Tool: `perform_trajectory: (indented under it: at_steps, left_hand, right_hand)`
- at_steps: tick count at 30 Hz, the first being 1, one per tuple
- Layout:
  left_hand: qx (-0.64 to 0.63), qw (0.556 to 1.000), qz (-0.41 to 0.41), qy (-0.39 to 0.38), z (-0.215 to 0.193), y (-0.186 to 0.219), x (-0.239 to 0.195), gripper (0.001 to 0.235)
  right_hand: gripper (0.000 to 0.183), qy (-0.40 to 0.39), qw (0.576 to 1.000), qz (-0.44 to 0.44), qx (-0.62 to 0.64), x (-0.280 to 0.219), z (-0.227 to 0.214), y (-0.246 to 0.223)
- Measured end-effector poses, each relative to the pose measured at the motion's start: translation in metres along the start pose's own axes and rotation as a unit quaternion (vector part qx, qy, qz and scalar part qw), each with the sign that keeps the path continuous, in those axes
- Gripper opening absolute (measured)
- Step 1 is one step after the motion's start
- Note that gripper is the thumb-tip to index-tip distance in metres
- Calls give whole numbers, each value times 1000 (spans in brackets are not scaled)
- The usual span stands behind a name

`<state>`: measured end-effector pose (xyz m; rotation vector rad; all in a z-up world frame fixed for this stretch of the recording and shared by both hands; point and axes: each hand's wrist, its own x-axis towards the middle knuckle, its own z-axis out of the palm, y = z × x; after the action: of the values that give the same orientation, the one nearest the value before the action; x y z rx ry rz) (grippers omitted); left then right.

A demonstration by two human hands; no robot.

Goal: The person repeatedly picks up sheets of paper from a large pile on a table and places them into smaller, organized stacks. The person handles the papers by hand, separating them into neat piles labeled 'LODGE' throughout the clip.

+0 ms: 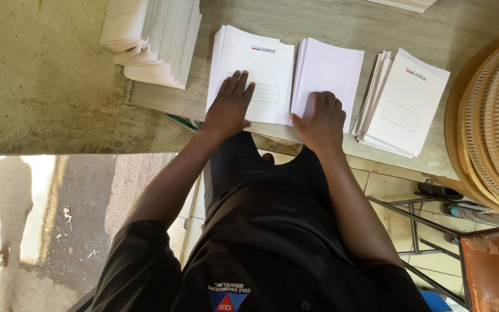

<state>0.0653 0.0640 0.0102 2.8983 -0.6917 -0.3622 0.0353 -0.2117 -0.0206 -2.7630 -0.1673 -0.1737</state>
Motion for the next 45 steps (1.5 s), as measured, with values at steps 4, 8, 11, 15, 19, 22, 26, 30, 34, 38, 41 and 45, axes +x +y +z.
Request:
perform_trajectory:
  at_steps: [4,8,11,15,19,22,26,30,34,38,41,45]
  left_hand:
    - [-18,1000,13,16,3,-6,-1,101]
    - [-40,998,31,28,10,-15,0,95]
    - [-43,996,47,56,26,-21,-3,67]
    - [-17,978,46,204,29,-19,-18,50]
    - [-164,928,-26,333,35,-6,-32,45]
    - [-296,886,-53,353,40,21,-44,44]
    - [-458,814,-64,351,35,50,-60,58]
    - [-679,642,-115,335,37,22,-61,55]
    - [-787,562,-139,213,53,3,-41,59]
    - [-773,554,-139,275,1,38,-38,49]
    - [-742,595,-143,273,-20,67,-34,49]
    - [-683,695,-138,179,-5,146,7,70]
  right_hand:
    - [66,-19,1000,12,-22,2,9,7]
    - [51,-7,1000,3,-7,4,22,19]
    - [54,-67,994,48,66,-4,24,38]
    - [33,59,987,32,146,-19,-10,9]
    - [22,244,941,-55,227,-21,9,3]
    - [22,270,932,-153,187,-7,17,-27]
    - [12,171,940,-284,82,14,-17,-128]
    - [24,108,964,-222,-100,-15,32,-107]
    - [21,186,885,-388,179,-14,-25,-122]
    - [28,167,866,-310,354,-43,21,-59]
    - [55,318,820,-146,453,-42,-28,-23]
    - [93,145,794,102,582,-66,-75,88]
